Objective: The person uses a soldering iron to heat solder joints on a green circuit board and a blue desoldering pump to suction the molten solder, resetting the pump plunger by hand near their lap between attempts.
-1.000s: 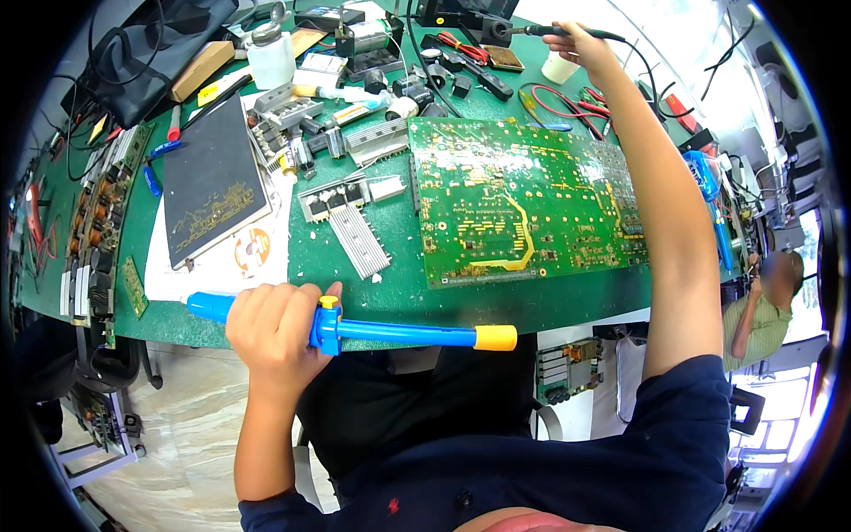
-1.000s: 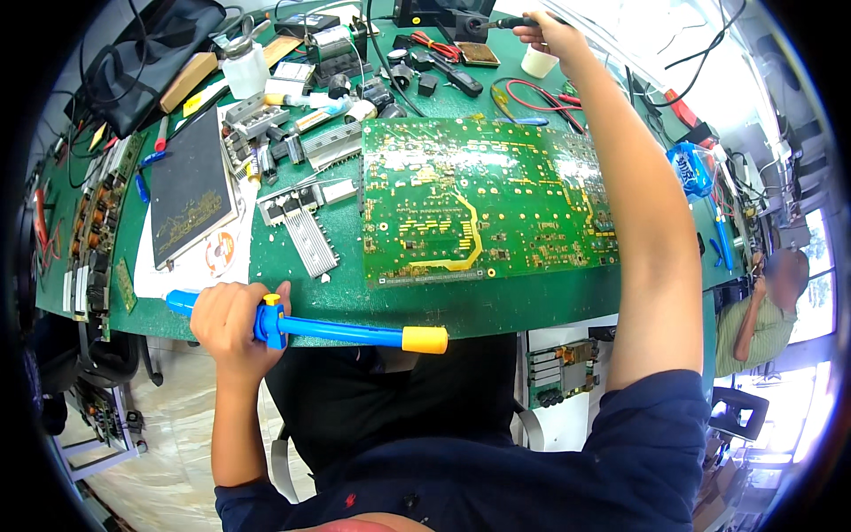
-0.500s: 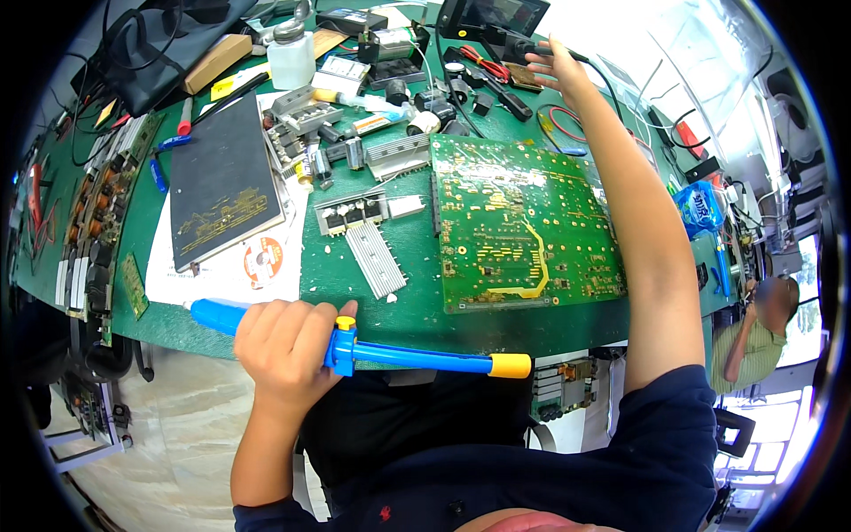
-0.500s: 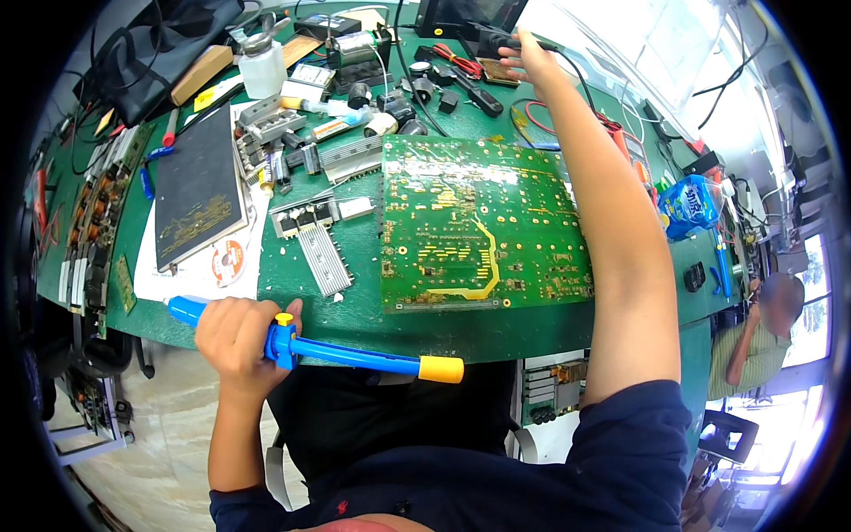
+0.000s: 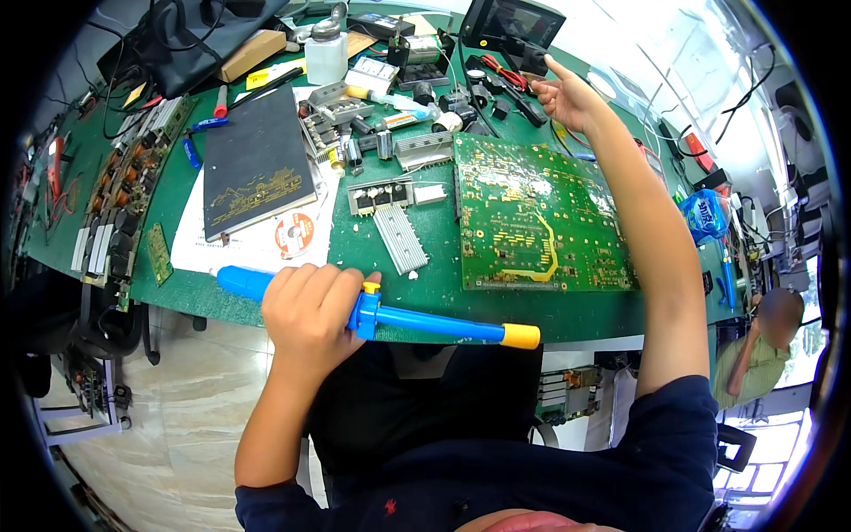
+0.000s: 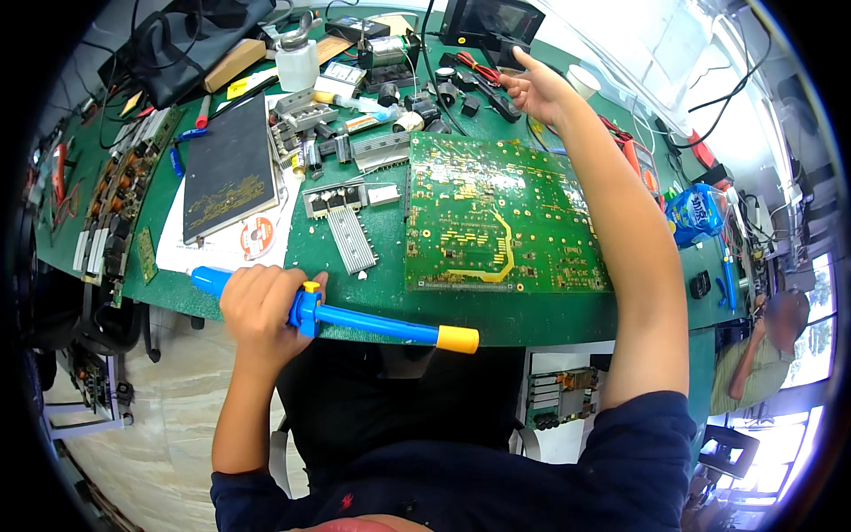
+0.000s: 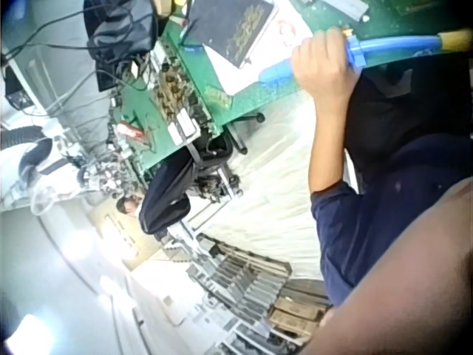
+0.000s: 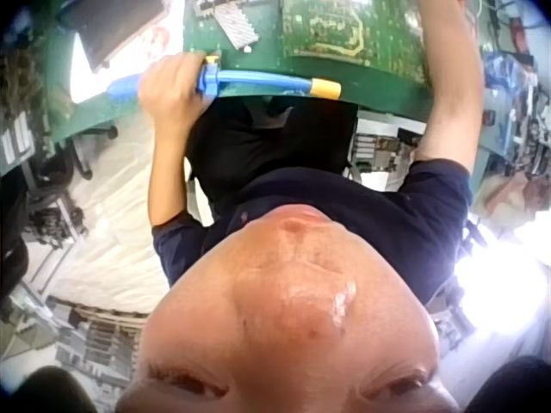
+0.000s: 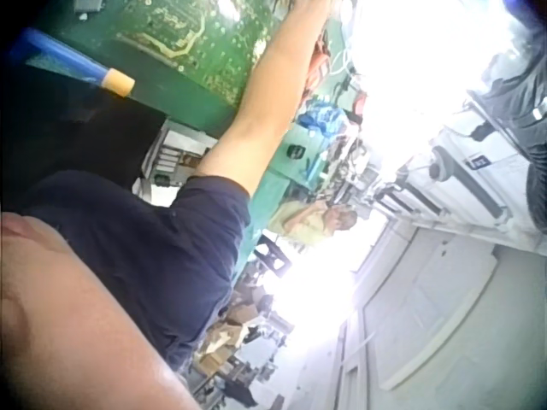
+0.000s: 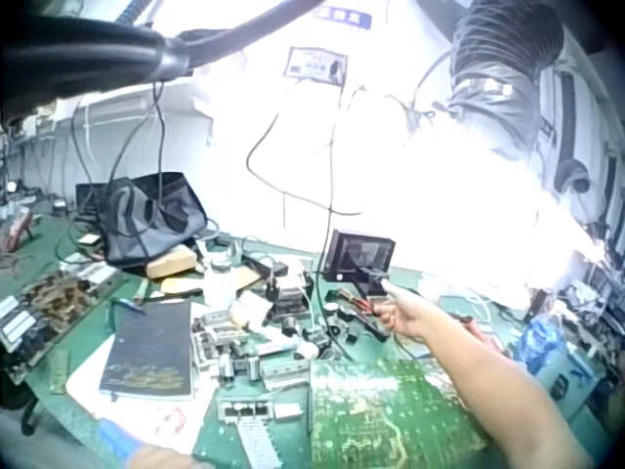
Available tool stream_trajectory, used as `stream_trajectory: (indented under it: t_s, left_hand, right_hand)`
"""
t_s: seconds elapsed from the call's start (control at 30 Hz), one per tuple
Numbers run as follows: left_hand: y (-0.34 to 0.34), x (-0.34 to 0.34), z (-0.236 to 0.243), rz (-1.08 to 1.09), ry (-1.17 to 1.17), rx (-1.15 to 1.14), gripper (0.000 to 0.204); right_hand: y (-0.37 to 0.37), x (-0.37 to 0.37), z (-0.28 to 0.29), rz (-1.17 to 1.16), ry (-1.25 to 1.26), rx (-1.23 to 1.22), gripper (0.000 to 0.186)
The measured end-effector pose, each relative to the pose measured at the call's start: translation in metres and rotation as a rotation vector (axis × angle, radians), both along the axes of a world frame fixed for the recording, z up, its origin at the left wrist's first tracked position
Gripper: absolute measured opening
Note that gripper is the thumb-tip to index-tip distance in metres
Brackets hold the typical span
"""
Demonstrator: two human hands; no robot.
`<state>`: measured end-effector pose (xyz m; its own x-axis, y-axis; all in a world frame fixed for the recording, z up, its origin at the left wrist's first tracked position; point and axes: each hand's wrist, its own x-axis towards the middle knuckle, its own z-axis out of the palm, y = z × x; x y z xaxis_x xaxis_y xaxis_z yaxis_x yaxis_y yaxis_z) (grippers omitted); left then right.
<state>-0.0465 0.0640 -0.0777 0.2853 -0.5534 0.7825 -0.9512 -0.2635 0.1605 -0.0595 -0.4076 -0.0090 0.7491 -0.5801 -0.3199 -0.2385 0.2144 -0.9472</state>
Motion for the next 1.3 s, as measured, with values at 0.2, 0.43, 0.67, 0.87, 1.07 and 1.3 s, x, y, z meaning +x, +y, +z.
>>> stream_trajectory:
  t_s: [0.2, 0.43, 0.67, 0.87, 1.07, 1.3]
  left_hand:
    - [0.000, -0.003, 0.002, -0.005, 0.019, 0.028, 0.024]
    - [0.006, -0.009, 0.008, -0.009, -0.001, 0.058, 0.021]
    - [0.008, -0.071, 0.032, -0.168, -0.073, 0.295, 0.018]
    - [0.018, -0.096, 0.015, -0.188, -0.094, 0.526, 0.014]
    - [0.032, -0.094, 0.037, -0.107, -0.084, 0.716, 0.024]
    - [0.086, -0.070, 0.026, -0.036, 0.355, -0.430, 0.088]
  right_hand:
    - [0.079, -0.061, 0.026, 0.167, -0.034, -0.311, 0.045]
    - [0.223, -0.182, 0.044, 0.351, -0.174, -0.809, 0.038]
    - [0.333, -0.265, -0.025, 0.313, -0.145, -0.479, 0.034]
    - [0.368, -0.271, -0.079, 0.142, -0.229, -0.458, 0.026]
    - [0.357, -0.275, -0.100, 0.139, -0.309, -0.490, 0.015]
    - [0.349, -0.292, -0.119, 0.070, -0.388, -0.541, 0.018]
